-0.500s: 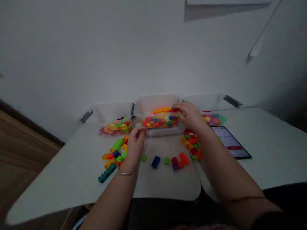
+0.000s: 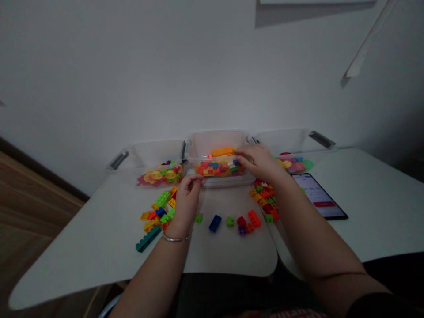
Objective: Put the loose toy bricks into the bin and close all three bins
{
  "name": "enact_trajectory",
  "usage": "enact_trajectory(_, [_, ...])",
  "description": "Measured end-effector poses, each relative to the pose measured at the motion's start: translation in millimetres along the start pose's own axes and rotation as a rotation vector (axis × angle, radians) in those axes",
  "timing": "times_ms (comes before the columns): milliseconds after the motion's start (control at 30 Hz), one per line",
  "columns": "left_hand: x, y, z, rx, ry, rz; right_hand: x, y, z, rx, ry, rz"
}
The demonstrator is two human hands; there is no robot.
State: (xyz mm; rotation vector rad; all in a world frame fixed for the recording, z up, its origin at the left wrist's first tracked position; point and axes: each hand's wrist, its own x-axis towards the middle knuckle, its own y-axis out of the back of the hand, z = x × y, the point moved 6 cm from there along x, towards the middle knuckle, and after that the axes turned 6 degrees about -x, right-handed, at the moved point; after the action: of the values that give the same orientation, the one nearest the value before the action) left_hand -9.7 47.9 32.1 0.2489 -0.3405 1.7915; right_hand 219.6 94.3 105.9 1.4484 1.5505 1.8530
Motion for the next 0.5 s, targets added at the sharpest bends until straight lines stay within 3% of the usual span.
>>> enact_trajectory(300, [1, -0.4, -3, -0.016, 0.008, -0.007, -2, 5, 10, 0.26, -0.071, 0.048])
enact_trajectory(500, [1, -0.2, -1, -0.024, 0.015, 0.001, -9, 34, 13, 0.352, -0.086, 0.244])
